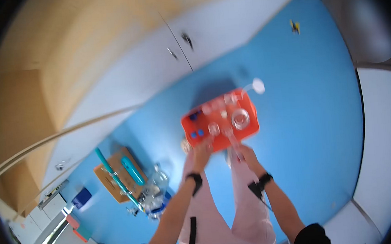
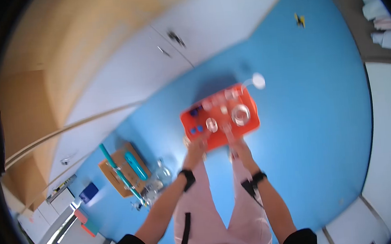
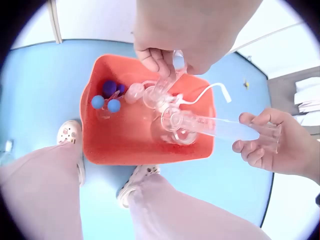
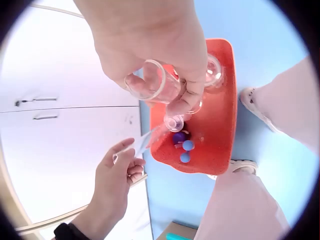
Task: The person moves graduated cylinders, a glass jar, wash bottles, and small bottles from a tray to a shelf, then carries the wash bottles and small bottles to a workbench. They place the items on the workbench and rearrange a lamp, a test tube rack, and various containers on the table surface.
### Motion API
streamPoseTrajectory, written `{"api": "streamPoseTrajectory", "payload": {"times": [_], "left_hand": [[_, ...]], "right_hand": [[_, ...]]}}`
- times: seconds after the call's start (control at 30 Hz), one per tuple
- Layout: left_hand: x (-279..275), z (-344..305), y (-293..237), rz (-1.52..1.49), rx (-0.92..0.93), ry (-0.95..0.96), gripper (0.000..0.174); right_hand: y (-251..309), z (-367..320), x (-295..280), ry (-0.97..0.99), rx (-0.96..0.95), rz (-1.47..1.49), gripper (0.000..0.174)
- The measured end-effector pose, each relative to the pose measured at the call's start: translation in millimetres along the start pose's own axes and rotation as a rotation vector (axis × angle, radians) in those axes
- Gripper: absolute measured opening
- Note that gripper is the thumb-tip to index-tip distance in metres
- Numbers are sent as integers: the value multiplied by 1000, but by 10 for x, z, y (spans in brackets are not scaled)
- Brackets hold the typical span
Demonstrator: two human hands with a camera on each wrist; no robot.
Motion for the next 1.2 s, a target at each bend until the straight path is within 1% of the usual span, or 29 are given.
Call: {"api": "streamPoseTrajectory", "payload": {"times": [0.03, 0.07, 0.1, 0.13, 0.17, 0.2, 0.23, 0.27, 0.3, 0.33, 0.37, 0.43, 0.5, 0.53, 0.57, 0.63, 0.67, 0.7, 0.77, 0.8, 0.87, 0.9, 0.93, 0.97, 1.0, 1.07, 1.13, 1.17, 1.2], "left_hand": [[-60, -181, 6, 91, 8, -22, 30], [-282, -375, -287, 159, -25, -56, 30], [-431, -558, -505, 55, -69, -76, 31], [-532, -711, -607, 125, -108, -75, 33], [-632, -890, -689, 105, 12, -192, 33], [-761, -1056, -844, 68, 16, -248, 31], [-900, -1244, -1078, 25, 19, -305, 30], [-995, -1429, -1186, 43, -67, -325, 28], [-1069, -1642, -1252, 60, -159, -336, 28], [-1156, -1842, -1340, 90, -157, -417, 27], [-1192, -2028, -1420, 109, -154, -497, 26], [-1245, -2449, -1506, 37, -198, -667, 26], [-1204, -2812, -1324, -26, -157, -837, 25], [-1276, -3014, -1483, -40, -169, -915, 24], [-1243, -3176, -1403, -90, -169, -997, 22], [-1274, -3498, -1583, -193, -294, -952, 24], [-1288, -3656, -1567, -223, -301, -1002, 24], [-1300, -3824, -1536, -237, -292, -1067, 24], [-1272, -4181, -1581, -294, -310, -1183, 24], [-1309, -4356, -1681, -300, -297, -1196, 25], [-1237, -4786, -1694, -343, -328, -1262, 25], [-1229, -4996, -1669, -357, -285, -1316, 26], [-1237, -5261, -1632, -356, -243, -1364, 26], [-1207, -5563, -1567, -368, -286, -1401, 26], [-1177, -5859, -1584, -326, -289, -1459, 26], [-1080, -6480, -1481, -303, -331, -1539, 25], [-947, -7116, -1546, -9, -330, -1690, 24], [-822, -7349, -1485, -45, -373, -1691, 24], [-742, -7670, -1515, 29, -411, -1770, 24]], "right_hand": [[109, -152, -10, 48, -52, -111, 18], [344, -389, 56, 4, -62, -95, 20], [387, -521, 61, 31, 23, -125, 24], [539, -659, 119, 128, -142, -269, 34], [620, -861, 163, 177, -34, -274, 36], [828, -1058, 213, 215, -160, -242, 37], [861, -1102, 208, 281, -222, -363, 38], [1035, -1322, 266, 278, -199, -470, 45], [1148, -1409, 240, 263, -342, -686, 55], [1432, -1725, 360, 262, -439, -826, 63], [1555, -1925, 372, 277, -428, -902, 67], [1828, -2297, 510, 391, -575, -887, 66], [1930, -2486, 626, 459, -593, -932, 65], [2024, -2553, 674, 465, -706, -906, 51], [1917, -2453, 685, 505, -731, -956, 51], [1613, -1947, 565, 580, -244, -306, 36], [1791, -2237, 702, 546, -401, -408, 39], [1842, -2347, 861, 579, -407, -460, 39], [2023, -2886, 1282, 552, -1041, -1124, 24], [1979, -3111, 1465, 606, -1043, -1176, 24], [1732, -3375, 1743, 714, -708, -1115, 20], [1597, -3468, 1937, 764, -697, -1166, 20], [1480, -3520, 2116, 718, -777, -1240, 26], [1294, -3606, 2268, 669, -853, -1303, 35], [1143, -3939, 2495, 739, -1044, -1235, 27], [664, -4130, 2804, 771, -1038, -1360, 29], [240, -4134, 3057, 788, -1116, -1384, 26], [57, -4375, 3178, 804, -1202, -1417, 25], [-136, -4630, 3365, 823, -1292, -1436, 24]]}}
Point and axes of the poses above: each hand's wrist, its own z-axis towards the middle knuckle, its own x-axis out of the palm, y = z × x, the point moved 10 cm from there along z, towards the middle knuckle, and after that the axes turned 4 degrees about x, right-handed, at the moved point
